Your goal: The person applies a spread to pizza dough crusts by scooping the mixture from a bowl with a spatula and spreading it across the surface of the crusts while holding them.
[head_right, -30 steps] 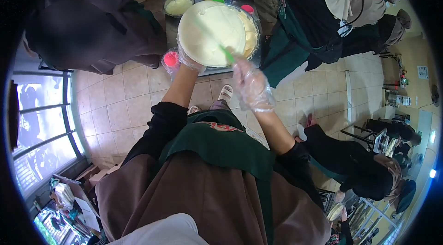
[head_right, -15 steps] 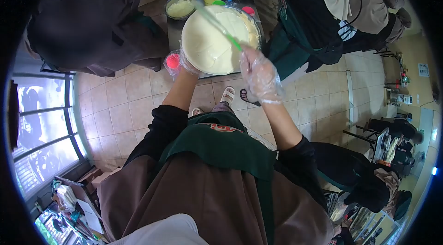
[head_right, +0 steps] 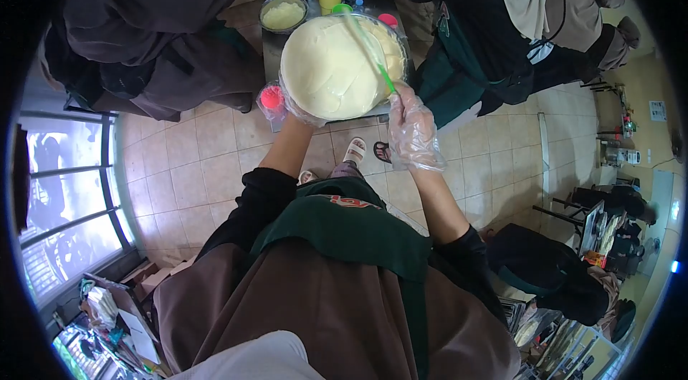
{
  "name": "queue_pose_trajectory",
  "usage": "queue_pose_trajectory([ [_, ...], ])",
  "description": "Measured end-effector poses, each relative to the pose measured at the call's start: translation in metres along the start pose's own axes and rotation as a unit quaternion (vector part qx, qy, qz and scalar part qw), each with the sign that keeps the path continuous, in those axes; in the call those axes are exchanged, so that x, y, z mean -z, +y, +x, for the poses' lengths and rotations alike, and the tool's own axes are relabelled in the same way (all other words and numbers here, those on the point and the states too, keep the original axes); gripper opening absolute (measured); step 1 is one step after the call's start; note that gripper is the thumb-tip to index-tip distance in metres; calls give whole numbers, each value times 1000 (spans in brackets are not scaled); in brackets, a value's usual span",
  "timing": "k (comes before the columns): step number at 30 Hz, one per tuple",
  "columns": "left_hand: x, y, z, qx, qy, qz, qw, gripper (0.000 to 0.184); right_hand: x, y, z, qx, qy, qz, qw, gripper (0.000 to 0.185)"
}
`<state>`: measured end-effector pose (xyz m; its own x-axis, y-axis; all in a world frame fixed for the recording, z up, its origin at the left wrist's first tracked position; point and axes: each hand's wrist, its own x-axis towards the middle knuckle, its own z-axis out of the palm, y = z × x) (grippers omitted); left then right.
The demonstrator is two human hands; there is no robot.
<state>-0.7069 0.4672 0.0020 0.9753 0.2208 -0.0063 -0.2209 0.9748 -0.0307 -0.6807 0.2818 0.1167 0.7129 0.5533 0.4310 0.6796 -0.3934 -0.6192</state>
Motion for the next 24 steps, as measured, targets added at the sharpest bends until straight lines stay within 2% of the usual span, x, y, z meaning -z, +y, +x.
queue_pose_trajectory([
  [2, 0, -1, -1, 2, 3, -1, 1000, 49, -6, 13, -3, -109, -5, -81, 991, 18],
  [4, 0, -1, -2, 4, 6, -1, 1000, 49, -15, 15, -4, -100, -6, -91, 991, 19],
  [6, 2, -2, -2, 7, 11, 0, 1000, 49, -20, 4, -3, -27, -31, -68, 997, 22],
  [8, 5, -3, -3, 12, 15, 2, 1000, 49, -22, -3, -5, -20, -55, -73, 996, 22],
  [10, 6, -1, -3, 16, 18, 5, 1000, 50, -23, -3, -8, 41, -142, -75, 986, 22],
  [11, 6, -1, -3, 16, 19, 8, 1000, 50, -21, -9, -7, 38, -156, -53, 986, 21],
  [12, 7, 1, -6, 14, 20, 8, 1000, 50, -21, -9, -8, 37, -156, -52, 986, 21],
  [14, 9, 3, -5, 13, 24, 11, 1000, 50, -19, -8, -11, 36, -67, -8, 997, 21],
  [15, 9, 4, -5, 12, 25, 11, 1000, 51, -19, -5, -10, 36, -68, -7, 997, 21],
  [17, 11, 4, -5, 12, 27, 9, 1000, 51, -18, 1, -8, -94, -6, -23, 995, 21],
  [18, 12, 5, -5, 12, 27, 8, 1000, 51, -19, 4, -8, -94, -7, -23, 995, 21],
  [20, 12, 5, -6, 17, 28, 8, 999, 51, -20, 6, -9, -167, -50, -96, 980, 21],
  [22, 13, 4, -5, 23, 29, 8, 999, 52, -26, 1, -10, -137, -47, -86, 986, 22],
  [24, 14, 4, -5, 27, 29, 6, 999, 52, -31, -3, -12, 49, -39, -41, 997, 22],
])
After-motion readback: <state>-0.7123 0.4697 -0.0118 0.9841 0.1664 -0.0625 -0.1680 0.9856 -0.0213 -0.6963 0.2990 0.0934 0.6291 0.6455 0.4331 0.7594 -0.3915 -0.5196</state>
